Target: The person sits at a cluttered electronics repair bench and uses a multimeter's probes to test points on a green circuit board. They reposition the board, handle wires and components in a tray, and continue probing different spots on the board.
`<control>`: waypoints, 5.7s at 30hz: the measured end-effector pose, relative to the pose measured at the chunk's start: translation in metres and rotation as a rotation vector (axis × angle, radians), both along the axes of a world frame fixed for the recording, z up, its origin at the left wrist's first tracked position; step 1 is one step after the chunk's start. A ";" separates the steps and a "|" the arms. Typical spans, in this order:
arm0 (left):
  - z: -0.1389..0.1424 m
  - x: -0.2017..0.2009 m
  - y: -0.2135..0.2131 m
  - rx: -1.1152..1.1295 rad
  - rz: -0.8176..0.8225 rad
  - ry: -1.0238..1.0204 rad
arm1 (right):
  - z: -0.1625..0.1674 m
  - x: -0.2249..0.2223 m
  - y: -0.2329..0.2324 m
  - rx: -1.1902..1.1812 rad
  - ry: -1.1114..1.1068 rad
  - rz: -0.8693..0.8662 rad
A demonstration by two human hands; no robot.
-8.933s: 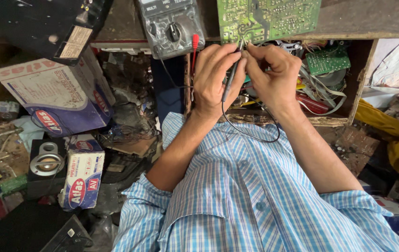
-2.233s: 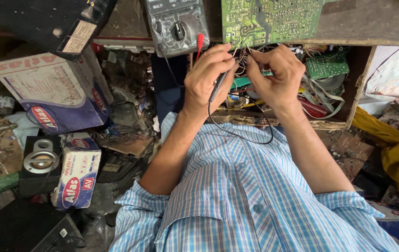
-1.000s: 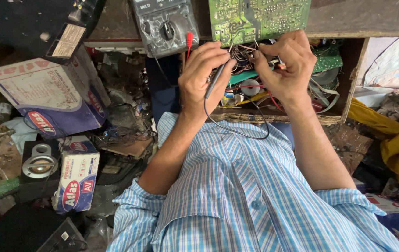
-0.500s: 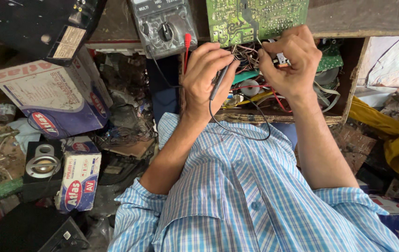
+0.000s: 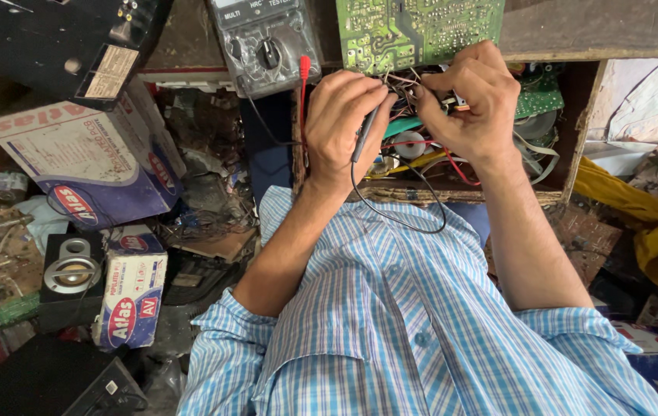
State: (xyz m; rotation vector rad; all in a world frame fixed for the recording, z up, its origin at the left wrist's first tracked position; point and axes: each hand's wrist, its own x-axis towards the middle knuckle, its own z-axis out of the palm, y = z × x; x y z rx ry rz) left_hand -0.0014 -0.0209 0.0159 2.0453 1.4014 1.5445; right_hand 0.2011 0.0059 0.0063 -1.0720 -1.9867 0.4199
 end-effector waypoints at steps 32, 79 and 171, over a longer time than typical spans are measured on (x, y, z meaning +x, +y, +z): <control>-0.002 -0.005 0.001 -0.003 -0.075 -0.001 | -0.016 -0.026 -0.020 -0.198 0.179 -0.150; 0.000 0.000 -0.006 -0.113 0.098 -0.238 | 0.016 -0.022 0.001 -0.093 0.161 0.001; -0.010 -0.005 0.020 -0.104 -0.104 -0.054 | 0.007 -0.004 0.007 -0.159 0.016 -0.018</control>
